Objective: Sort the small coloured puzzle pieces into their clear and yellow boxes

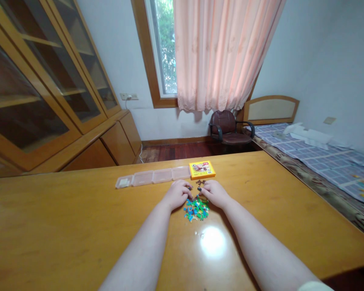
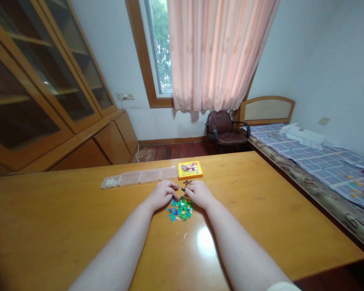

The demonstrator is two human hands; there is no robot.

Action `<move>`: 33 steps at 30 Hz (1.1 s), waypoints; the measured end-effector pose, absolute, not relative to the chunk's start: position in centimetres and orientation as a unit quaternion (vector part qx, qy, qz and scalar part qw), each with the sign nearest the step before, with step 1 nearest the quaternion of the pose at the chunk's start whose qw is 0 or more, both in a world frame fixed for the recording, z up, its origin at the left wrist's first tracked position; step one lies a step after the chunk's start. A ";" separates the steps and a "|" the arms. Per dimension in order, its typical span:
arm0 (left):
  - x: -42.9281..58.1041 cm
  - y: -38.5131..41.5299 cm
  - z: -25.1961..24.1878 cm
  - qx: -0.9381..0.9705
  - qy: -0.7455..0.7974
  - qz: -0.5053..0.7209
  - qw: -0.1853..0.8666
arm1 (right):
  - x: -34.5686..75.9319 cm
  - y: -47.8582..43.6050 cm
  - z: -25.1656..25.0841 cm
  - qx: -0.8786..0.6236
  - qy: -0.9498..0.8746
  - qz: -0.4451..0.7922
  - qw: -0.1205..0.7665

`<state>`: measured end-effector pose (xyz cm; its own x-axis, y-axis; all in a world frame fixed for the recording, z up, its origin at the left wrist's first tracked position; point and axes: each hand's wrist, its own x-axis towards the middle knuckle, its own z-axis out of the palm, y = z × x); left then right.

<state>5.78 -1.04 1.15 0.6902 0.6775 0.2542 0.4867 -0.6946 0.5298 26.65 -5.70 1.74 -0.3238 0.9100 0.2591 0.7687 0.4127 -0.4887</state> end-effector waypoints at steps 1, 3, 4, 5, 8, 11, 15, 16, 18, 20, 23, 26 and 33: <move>5.8 -1.0 1.1 0.891 0.335 0.222 0.214 | 26.7 -5.7 1.8 -0.523 -0.799 0.141 0.260; 5.7 -0.9 1.1 0.884 0.349 0.228 0.211 | 26.6 -5.8 1.8 -0.500 -0.808 0.153 0.271; 5.8 -0.9 1.1 0.882 0.352 0.231 0.212 | 26.6 -5.8 1.9 -0.482 -0.816 0.163 0.273; 5.8 -0.9 1.2 0.881 0.353 0.233 0.213 | 26.6 -5.8 1.9 -0.465 -0.825 0.172 0.271; 5.8 -1.0 1.3 0.881 0.344 0.240 0.221 | 26.4 -5.8 1.9 -0.455 -0.833 0.184 0.256; 5.9 -1.1 1.5 0.882 0.327 0.242 0.236 | 26.4 -5.8 1.8 -0.491 -0.819 0.166 0.245; 5.9 -1.0 1.3 0.884 0.317 0.234 0.251 | 26.5 -5.7 1.8 -0.520 -0.805 0.136 0.251; 5.9 -1.0 1.2 0.885 0.317 0.233 0.251 | 26.5 -5.7 1.8 -0.524 -0.803 0.129 0.253; 5.9 -1.0 0.9 0.885 0.314 0.233 0.253 | 26.5 -5.7 1.9 -0.528 -0.802 0.116 0.254; 5.9 -1.0 0.7 0.886 0.302 0.235 0.263 | 26.5 -5.7 1.9 -0.527 -0.805 0.111 0.250; 6.0 -1.1 0.6 0.889 0.280 0.232 0.278 | 26.5 -5.8 1.9 -0.526 -0.808 0.109 0.243; 6.0 -1.1 0.7 0.892 0.287 0.216 0.274 | 26.5 -5.8 1.9 -0.535 -0.800 0.113 0.248; 6.0 -1.3 1.3 0.890 0.339 0.204 0.227 | 26.7 -5.8 1.9 -0.541 -0.777 0.141 0.289</move>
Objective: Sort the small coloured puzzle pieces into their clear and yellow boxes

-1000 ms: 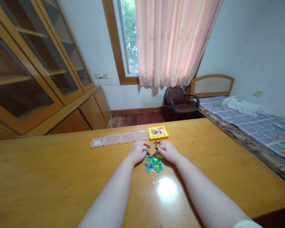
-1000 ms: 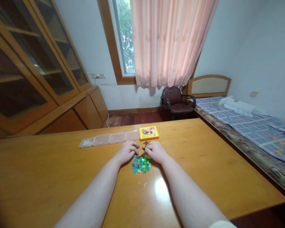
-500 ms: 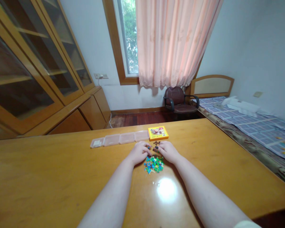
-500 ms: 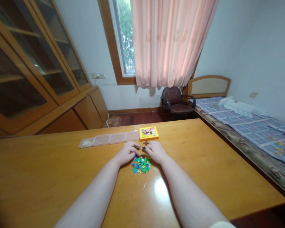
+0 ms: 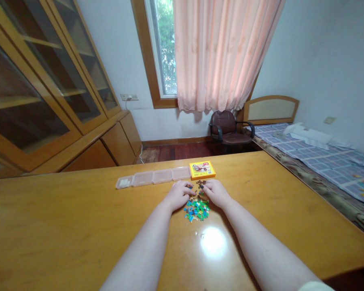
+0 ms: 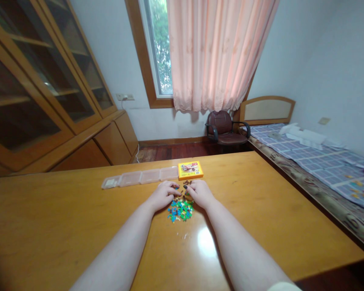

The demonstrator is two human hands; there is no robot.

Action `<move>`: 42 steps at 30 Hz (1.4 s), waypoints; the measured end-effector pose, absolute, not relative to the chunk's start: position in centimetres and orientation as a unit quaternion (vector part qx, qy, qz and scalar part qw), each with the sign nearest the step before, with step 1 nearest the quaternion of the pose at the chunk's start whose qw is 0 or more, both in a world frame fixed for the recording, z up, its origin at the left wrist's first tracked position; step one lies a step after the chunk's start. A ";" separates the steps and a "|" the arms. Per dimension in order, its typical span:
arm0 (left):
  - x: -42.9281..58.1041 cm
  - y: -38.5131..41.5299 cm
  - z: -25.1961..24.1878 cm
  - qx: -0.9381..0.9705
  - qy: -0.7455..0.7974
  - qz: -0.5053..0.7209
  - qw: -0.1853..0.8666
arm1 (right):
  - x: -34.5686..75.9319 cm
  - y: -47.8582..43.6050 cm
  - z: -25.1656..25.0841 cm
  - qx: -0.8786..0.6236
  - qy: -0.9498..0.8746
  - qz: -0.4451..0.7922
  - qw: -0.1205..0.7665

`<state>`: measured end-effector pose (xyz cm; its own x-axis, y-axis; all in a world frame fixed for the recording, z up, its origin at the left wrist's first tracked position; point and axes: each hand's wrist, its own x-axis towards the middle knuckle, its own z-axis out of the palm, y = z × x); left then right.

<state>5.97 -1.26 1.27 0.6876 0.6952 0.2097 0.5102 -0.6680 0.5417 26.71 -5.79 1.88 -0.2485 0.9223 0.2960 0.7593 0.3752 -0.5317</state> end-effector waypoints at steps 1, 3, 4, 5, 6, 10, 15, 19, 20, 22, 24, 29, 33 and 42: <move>6.0 -1.3 1.4 0.889 0.341 0.209 0.224 | 26.7 -5.8 1.9 -0.525 -0.787 0.148 0.289; 5.9 -1.3 1.6 0.888 0.337 0.217 0.225 | 26.7 -5.8 1.9 -0.489 -0.809 0.162 0.283; 5.9 -1.4 1.7 0.888 0.334 0.219 0.228 | 26.6 -5.9 1.9 -0.477 -0.818 0.166 0.276; 5.9 -1.4 1.7 0.888 0.332 0.218 0.231 | 26.6 -5.9 1.9 -0.475 -0.821 0.166 0.269; 5.9 -1.4 1.6 0.889 0.330 0.215 0.233 | 26.5 -5.9 2.0 -0.481 -0.820 0.162 0.263; 6.0 -1.2 1.2 0.885 0.344 0.211 0.230 | 26.5 -5.9 2.0 -0.533 -0.793 0.138 0.261; 5.9 -1.1 1.0 0.878 0.357 0.228 0.223 | 26.7 -5.8 1.9 -0.506 -0.798 0.156 0.289; 5.9 -1.2 1.2 0.886 0.334 0.222 0.233 | 26.6 -5.8 1.6 -0.462 -0.822 0.183 0.277; 5.9 -1.2 1.1 0.887 0.332 0.219 0.235 | 26.6 -5.7 1.6 -0.477 -0.815 0.178 0.275; 5.9 -1.2 0.9 0.887 0.336 0.213 0.233 | 26.6 -5.7 1.5 -0.518 -0.793 0.166 0.274; 5.9 -1.0 0.8 0.883 0.349 0.216 0.226 | 26.6 -5.7 1.5 -0.549 -0.771 0.159 0.280; 5.9 -1.1 1.1 0.879 0.353 0.234 0.221 | 26.8 -5.9 1.8 -0.531 -0.768 0.168 0.316; 5.9 -1.4 1.5 0.891 0.323 0.212 0.238 | 26.6 -6.0 1.9 -0.460 -0.806 0.215 0.304; 5.9 -1.2 1.1 0.885 0.341 0.212 0.234 | 26.8 -5.7 1.6 -0.571 -0.756 0.139 0.287</move>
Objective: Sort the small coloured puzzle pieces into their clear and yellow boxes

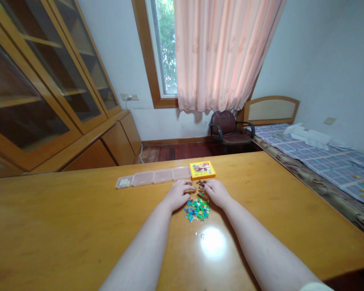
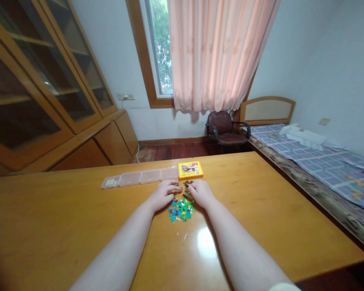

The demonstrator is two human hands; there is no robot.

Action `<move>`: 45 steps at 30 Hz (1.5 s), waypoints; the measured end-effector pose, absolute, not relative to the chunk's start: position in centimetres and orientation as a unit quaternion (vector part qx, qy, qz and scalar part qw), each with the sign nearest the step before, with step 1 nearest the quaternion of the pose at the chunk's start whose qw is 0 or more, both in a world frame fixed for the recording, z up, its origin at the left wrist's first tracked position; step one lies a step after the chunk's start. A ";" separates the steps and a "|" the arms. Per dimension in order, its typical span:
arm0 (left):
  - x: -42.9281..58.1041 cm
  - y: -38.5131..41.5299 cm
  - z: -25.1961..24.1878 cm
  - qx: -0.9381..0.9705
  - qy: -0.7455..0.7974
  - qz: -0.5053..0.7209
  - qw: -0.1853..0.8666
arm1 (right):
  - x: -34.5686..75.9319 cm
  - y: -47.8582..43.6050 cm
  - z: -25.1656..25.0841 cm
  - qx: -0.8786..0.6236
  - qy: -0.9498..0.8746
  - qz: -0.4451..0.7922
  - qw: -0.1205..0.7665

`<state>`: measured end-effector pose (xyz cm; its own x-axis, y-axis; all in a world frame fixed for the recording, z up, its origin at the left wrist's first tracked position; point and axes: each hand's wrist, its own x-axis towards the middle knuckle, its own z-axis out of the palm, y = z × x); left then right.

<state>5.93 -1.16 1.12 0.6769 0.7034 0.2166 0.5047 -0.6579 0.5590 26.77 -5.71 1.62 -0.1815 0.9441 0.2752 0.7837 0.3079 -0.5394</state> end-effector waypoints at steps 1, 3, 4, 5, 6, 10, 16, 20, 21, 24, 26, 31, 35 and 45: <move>5.9 -1.2 1.2 0.888 0.330 0.212 0.241 | 26.8 -5.7 1.6 -0.569 -0.758 0.140 0.286; 5.9 -1.3 1.4 0.894 0.307 0.202 0.256 | 26.8 -5.7 1.6 -0.558 -0.768 0.146 0.279; 5.9 -1.4 1.4 0.897 0.298 0.196 0.260 | 26.7 -5.7 1.6 -0.552 -0.773 0.149 0.275; 5.9 -1.4 1.4 0.900 0.293 0.190 0.262 | 26.7 -5.7 1.7 -0.548 -0.777 0.151 0.271; 5.9 -1.4 1.4 0.901 0.293 0.185 0.261 | 26.7 -5.7 1.7 -0.547 -0.779 0.151 0.267; 5.9 -1.2 1.1 0.899 0.318 0.175 0.244 | 26.7 -5.7 1.8 -0.570 -0.768 0.132 0.260; 6.0 -1.2 1.2 0.894 0.317 0.195 0.249 | 26.8 -5.7 1.8 -0.599 -0.744 0.108 0.274; 6.0 -1.4 1.2 0.901 0.293 0.175 0.269 | 26.7 -5.7 1.7 -0.577 -0.752 0.143 0.284; 6.0 -1.4 1.2 0.901 0.296 0.171 0.267 | 26.7 -5.7 1.7 -0.574 -0.753 0.149 0.285; 6.0 -1.3 1.1 0.901 0.314 0.165 0.249 | 26.7 -5.7 1.9 -0.575 -0.751 0.157 0.284; 6.1 -1.3 1.0 0.899 0.331 0.165 0.236 | 26.6 -5.7 2.0 -0.582 -0.747 0.156 0.279; 6.1 -1.3 0.9 0.890 0.357 0.193 0.206 | 26.7 -5.8 2.2 -0.575 -0.748 0.156 0.293; 6.1 -1.1 1.0 0.889 0.358 0.222 0.182 | 26.7 -5.8 1.9 -0.513 -0.777 0.188 0.312; 6.1 -1.1 0.5 0.886 0.370 0.201 0.195 | 26.6 -5.8 2.0 -0.527 -0.798 0.136 0.258</move>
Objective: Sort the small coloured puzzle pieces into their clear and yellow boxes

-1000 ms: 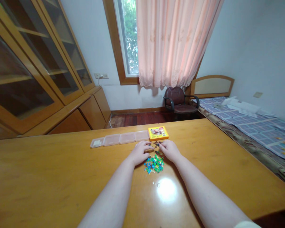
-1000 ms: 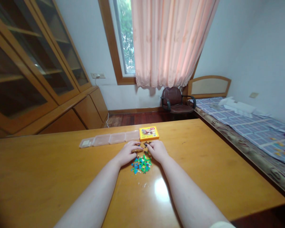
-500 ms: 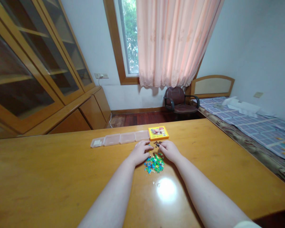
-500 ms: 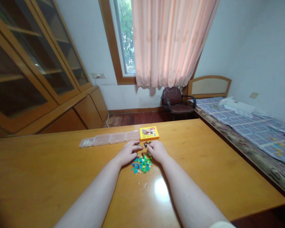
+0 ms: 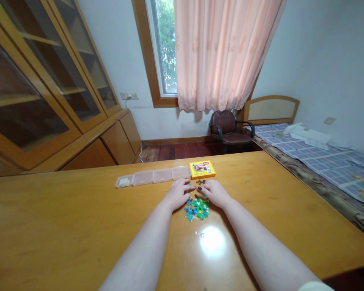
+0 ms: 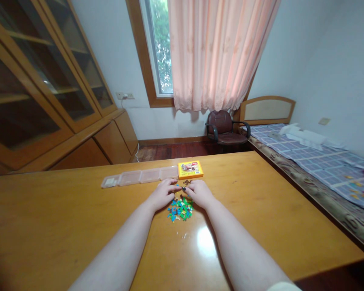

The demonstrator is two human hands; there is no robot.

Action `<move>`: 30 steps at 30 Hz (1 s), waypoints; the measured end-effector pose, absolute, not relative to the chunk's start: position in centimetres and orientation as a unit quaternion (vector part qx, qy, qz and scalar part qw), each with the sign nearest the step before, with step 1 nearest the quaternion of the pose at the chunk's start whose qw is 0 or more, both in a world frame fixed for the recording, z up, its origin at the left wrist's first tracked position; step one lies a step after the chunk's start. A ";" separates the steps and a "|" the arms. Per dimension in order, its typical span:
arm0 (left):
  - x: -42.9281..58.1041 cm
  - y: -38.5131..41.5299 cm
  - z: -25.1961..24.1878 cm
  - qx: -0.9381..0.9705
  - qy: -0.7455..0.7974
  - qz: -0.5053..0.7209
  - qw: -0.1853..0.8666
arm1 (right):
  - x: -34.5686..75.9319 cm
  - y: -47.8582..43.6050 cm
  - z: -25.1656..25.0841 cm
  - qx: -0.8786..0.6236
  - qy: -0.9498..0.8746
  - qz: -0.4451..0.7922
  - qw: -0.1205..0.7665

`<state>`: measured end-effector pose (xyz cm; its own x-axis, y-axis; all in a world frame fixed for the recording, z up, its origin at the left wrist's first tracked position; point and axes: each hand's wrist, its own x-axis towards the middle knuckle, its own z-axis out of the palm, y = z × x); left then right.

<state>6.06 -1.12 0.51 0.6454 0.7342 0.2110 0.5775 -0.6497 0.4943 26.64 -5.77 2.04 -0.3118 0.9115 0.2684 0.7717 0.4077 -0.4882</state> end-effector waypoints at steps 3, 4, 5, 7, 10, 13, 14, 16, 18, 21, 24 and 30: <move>6.2 -1.1 0.7 0.882 0.369 0.219 0.195 | 26.6 -6.0 2.3 -0.504 -0.812 0.146 0.255; 6.2 -1.0 0.8 0.878 0.372 0.232 0.191 | 26.5 -6.1 2.4 -0.483 -0.825 0.154 0.250; 6.2 -0.9 0.9 0.874 0.376 0.244 0.187 | 26.5 -6.1 2.4 -0.464 -0.837 0.158 0.244; 6.1 -0.7 1.2 0.865 0.391 0.258 0.180 | 26.4 -6.2 2.4 -0.450 -0.848 0.156 0.234; 5.8 -0.5 1.6 0.864 0.405 0.243 0.172 | 26.3 -6.1 2.4 -0.486 -0.832 0.138 0.227; 5.7 -0.6 1.8 0.878 0.392 0.216 0.169 | 26.3 -6.0 2.4 -0.541 -0.799 0.122 0.233; 5.7 -0.6 1.8 0.883 0.385 0.208 0.169 | 26.3 -5.9 2.4 -0.555 -0.788 0.119 0.238; 5.8 -0.8 1.7 0.891 0.371 0.197 0.172 | 26.4 -5.9 2.3 -0.575 -0.770 0.115 0.252; 5.9 -0.9 1.6 0.895 0.361 0.189 0.180 | 26.4 -5.8 2.2 -0.587 -0.757 0.116 0.264; 6.0 -1.0 1.6 0.900 0.344 0.185 0.192 | 26.5 -5.8 2.1 -0.590 -0.749 0.121 0.278; 6.1 -1.1 1.6 0.901 0.330 0.198 0.200 | 26.5 -5.8 2.0 -0.589 -0.745 0.127 0.288; 6.1 -0.9 1.6 0.870 0.393 0.237 0.181 | 26.5 -5.8 2.2 -0.587 -0.749 0.128 0.279</move>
